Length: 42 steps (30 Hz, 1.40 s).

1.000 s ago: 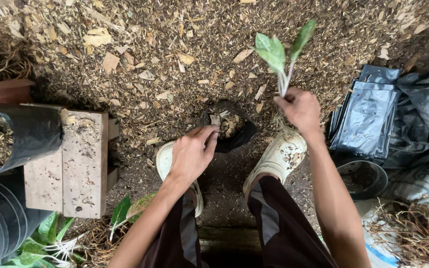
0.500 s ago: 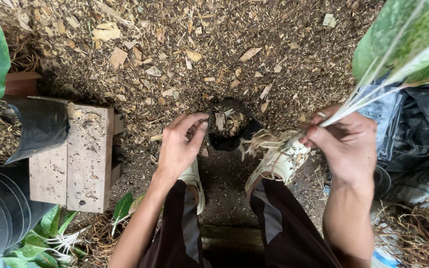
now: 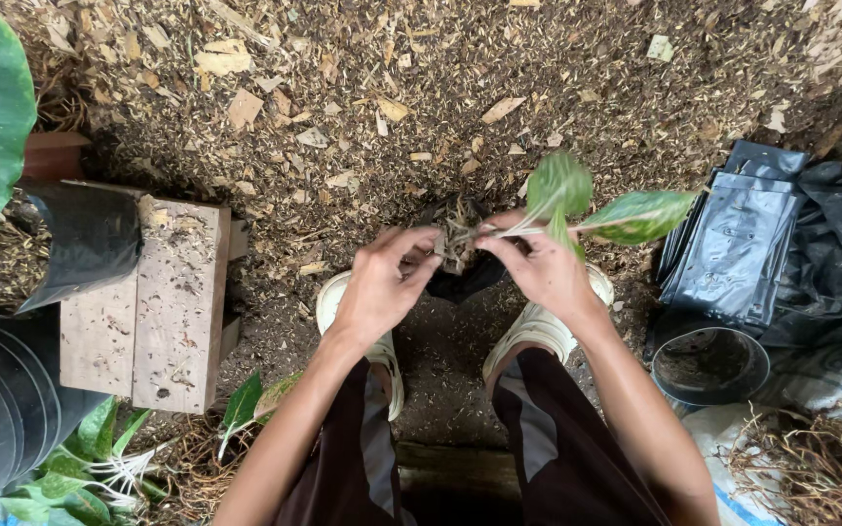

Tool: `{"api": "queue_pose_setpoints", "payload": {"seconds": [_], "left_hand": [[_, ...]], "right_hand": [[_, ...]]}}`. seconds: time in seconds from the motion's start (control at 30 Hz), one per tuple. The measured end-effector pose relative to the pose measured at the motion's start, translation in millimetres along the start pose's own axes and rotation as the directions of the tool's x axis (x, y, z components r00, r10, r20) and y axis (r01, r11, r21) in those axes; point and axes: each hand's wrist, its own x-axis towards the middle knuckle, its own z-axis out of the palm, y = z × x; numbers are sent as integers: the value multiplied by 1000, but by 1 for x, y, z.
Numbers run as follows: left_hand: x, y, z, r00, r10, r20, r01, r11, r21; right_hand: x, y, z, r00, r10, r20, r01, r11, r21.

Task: The person squats on the ground in a plant nursery and pots a seedling. They open a black plastic grow bag, place the seedling's root ball inside, add handfuls of soil and mulch around the roots, press the soil down, and set the potted seedling aside with other finished plants.

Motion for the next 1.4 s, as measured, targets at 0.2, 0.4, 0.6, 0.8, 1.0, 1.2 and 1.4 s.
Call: {"api": "queue_pose_setpoints", "payload": {"seconds": [0.2, 0.4, 0.6, 0.8, 1.0, 1.2, 1.4], "left_hand": [[-5, -19, 30, 945, -125, 304, 82, 985, 151], [0, -26, 39, 982, -39, 184, 13, 990, 139], [8, -11, 42, 789, -570, 229, 613, 710, -345], [5, -31, 56, 863, -471, 182, 503, 765, -403], [5, -49, 61, 948, 88, 305, -253, 790, 558], [9, -66, 59, 936, 85, 341, -275, 783, 557], [-10, -68, 59, 839, 69, 540, -476, 574, 666]], "right_hand": [[-12, -19, 9, 774, 431, 463, -272, 888, -372], [-33, 5, 4, 977, -120, 178, 81, 974, 211], [-4, 89, -44, 987, 114, -116, -158, 843, -514], [2, 111, -49, 876, 455, -161, -438, 611, -659], [-15, 113, -35, 870, 480, -113, -399, 551, -733], [-34, 129, -17, 901, 408, -147, -375, 563, -737], [-31, 119, -38, 845, 503, -184, -534, 765, -360]]}}
